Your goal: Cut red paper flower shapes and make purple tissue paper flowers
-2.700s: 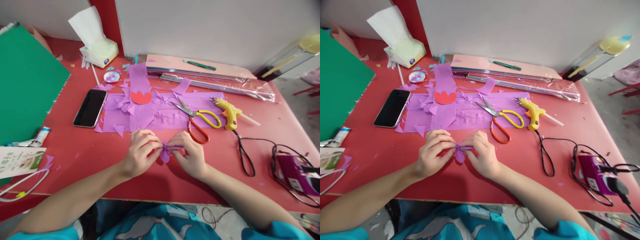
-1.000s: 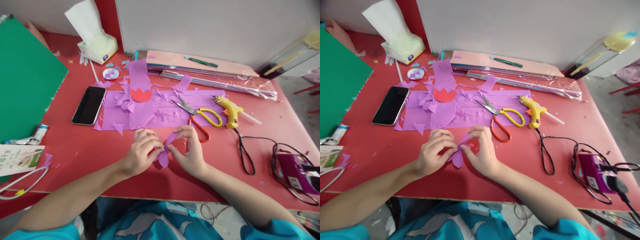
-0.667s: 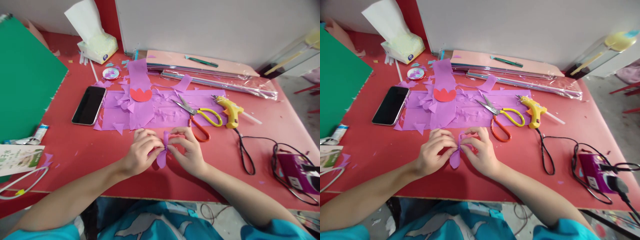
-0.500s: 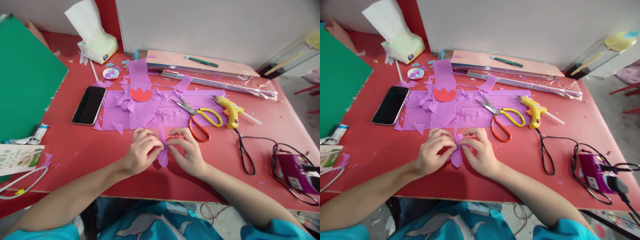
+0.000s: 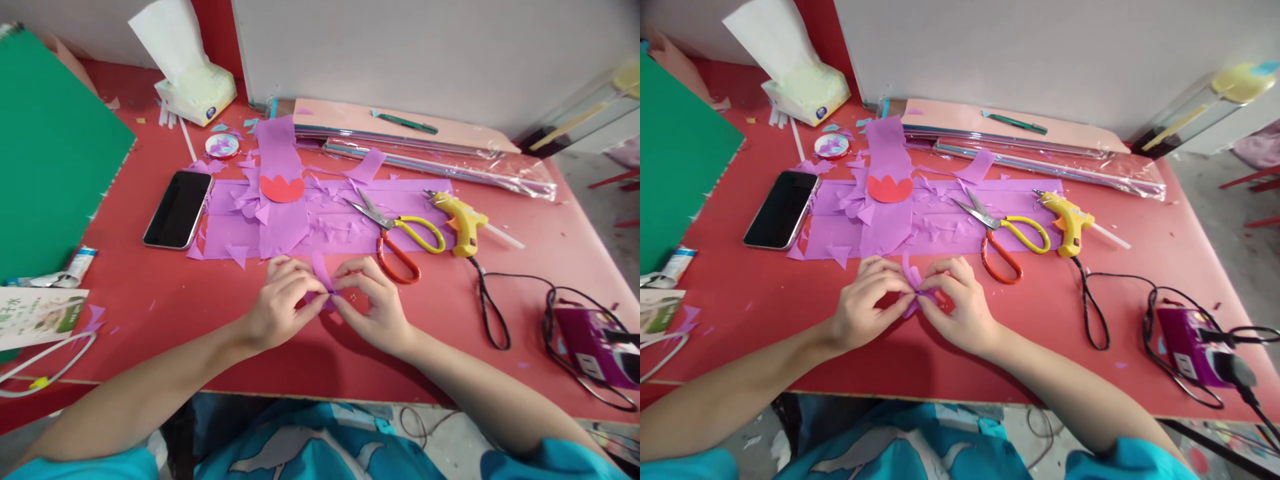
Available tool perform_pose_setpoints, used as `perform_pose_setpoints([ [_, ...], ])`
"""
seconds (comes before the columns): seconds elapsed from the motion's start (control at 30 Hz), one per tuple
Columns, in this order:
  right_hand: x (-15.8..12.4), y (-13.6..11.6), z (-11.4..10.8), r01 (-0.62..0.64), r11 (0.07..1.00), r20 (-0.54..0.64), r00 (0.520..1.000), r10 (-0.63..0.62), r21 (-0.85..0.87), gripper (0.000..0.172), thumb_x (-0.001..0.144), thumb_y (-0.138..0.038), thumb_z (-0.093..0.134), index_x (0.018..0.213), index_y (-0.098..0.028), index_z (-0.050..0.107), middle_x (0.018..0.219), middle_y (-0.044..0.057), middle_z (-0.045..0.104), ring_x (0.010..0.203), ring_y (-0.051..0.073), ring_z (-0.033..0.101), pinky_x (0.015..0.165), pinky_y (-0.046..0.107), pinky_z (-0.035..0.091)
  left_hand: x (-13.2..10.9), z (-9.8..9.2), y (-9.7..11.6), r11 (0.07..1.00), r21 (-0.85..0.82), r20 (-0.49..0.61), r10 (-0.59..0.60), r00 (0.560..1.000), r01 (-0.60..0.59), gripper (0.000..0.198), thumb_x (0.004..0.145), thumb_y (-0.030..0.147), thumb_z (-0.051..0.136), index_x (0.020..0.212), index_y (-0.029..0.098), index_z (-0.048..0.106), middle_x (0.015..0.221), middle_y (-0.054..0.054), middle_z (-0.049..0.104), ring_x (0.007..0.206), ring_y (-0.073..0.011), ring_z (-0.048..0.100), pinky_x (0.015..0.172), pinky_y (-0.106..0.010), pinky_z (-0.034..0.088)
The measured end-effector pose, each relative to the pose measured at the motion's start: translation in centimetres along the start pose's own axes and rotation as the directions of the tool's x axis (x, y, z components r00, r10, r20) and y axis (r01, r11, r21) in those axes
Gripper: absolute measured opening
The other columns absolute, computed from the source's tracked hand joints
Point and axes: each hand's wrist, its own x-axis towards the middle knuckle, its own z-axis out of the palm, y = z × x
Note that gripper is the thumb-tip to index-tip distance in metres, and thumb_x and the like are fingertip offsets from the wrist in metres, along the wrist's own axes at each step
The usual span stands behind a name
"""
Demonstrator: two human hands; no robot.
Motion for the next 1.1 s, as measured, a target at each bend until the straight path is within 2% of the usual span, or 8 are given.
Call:
perform_pose_setpoints([
  [0.07,-0.02,0.14,0.0,0.001,1.0,-0.017,1.0,-0.001,0.013,0.01,0.075,-0.012,0.057,0.081,-0.02,0.057,0.081,0.005,0.056,0.077,0.018,0.054,0.07,0.037,0.047,0.07,0.0,0.02,0.998,-0.029,-0.019,-0.049,0.999,0.048,0.004,0.077,0.015,0.057,0.077,0.018,0.054,0.072,-0.001,0.063,0.077,-0.016,0.057,0.077,-0.034,0.043],
  [0.13,-0.06,0.33,-0.01,-0.003,0.999,-0.041,0.999,0.005,0.037,0.011,0.076,-0.012,0.057,0.083,-0.02,0.057,0.078,0.004,0.058,0.075,0.017,0.055,0.068,0.035,0.048,0.13,0.08,-0.09,0.983,-0.071,-0.03,-0.174,0.984,0.172,0.003,0.078,0.015,0.056,0.081,0.017,0.055,0.081,-0.004,0.064,0.082,-0.0162,0.058,0.075,-0.032,0.046],
  [0.27,-0.18,0.72,0.01,-0.05,0.996,-0.093,0.994,0.057,0.075,0.01,0.078,-0.013,0.057,0.084,-0.021,0.056,0.077,0.002,0.059,0.074,0.016,0.055,0.068,0.033,0.047,0.26,0.46,-0.62,0.822,-0.296,0.093,-0.481,0.872,0.486,0.011,0.079,0.021,0.055,0.089,0.017,0.055,0.088,-0.006,0.064,0.081,-0.0151,0.062,0.072,-0.028,0.051],
  [0.37,-0.22,0.84,0.02,-0.085,0.994,-0.1,0.991,0.091,0.064,0.009,0.078,-0.013,0.056,0.082,-0.021,0.056,0.076,0.002,0.059,0.073,0.016,0.055,0.068,0.033,0.047,0.42,0.57,-0.85,0.674,-0.449,0.257,-0.532,0.807,0.587,0.011,0.077,0.025,0.058,0.083,0.016,0.057,0.08,-0.004,0.065,0.075,-0.0152,0.063,0.067,-0.028,0.052],
  [0.5,-0.17,0.86,0.05,-0.112,0.994,-0.105,0.988,0.111,-0.001,0.009,0.076,-0.012,0.057,0.079,-0.02,0.055,0.073,0.001,0.059,0.069,0.015,0.055,0.065,0.031,0.046,0.56,0.34,-0.71,0.606,-0.473,0.275,-0.587,0.761,0.639,0.012,0.074,0.025,0.062,0.077,0.015,0.057,0.072,-0.001,0.064,0.065,-0.0136,0.062,0.058,-0.025,0.052],
  [0.6,-0.13,0.87,0.1,-0.135,0.989,-0.11,0.986,0.129,-0.054,0.008,0.075,-0.012,0.057,0.076,-0.02,0.055,0.07,0.001,0.059,0.067,0.015,0.055,0.064,0.031,0.046,0.41,0.22,-0.56,0.648,-0.453,0.224,-0.583,0.781,0.613,0.011,0.075,0.025,0.061,0.076,0.015,0.056,0.071,-0.001,0.062,0.062,-0.0124,0.06,0.055,-0.024,0.051],
  [0.8,-0.13,0.9,0.24,-0.1,0.986,-0.1,0.991,0.087,-0.13,0.006,0.075,-0.014,0.056,0.073,-0.02,0.055,0.066,0.002,0.059,0.065,0.017,0.056,0.064,0.034,0.046,0.07,0.24,-0.16,0.807,-0.346,0.081,-0.483,0.872,0.479,0.006,0.074,0.019,0.061,0.076,0.017,0.056,0.081,-0.004,0.065,0.074,-0.0154,0.062,0.063,-0.026,0.051],
  [1.1,-0.15,0.94,0.26,-0.048,0.985,-0.086,0.996,0.034,-0.165,0.009,0.074,-0.01,0.054,0.071,-0.019,0.053,0.064,0.002,0.059,0.063,0.016,0.056,0.064,0.034,0.043,-0.02,0.18,-0.04,0.874,-0.272,0.001,-0.417,0.909,0.402,0.006,0.075,0.013,0.058,0.078,0.017,0.055,0.076,-0.001,0.064,0.072,-0.0124,0.063,0.068,-0.024,0.051],
])
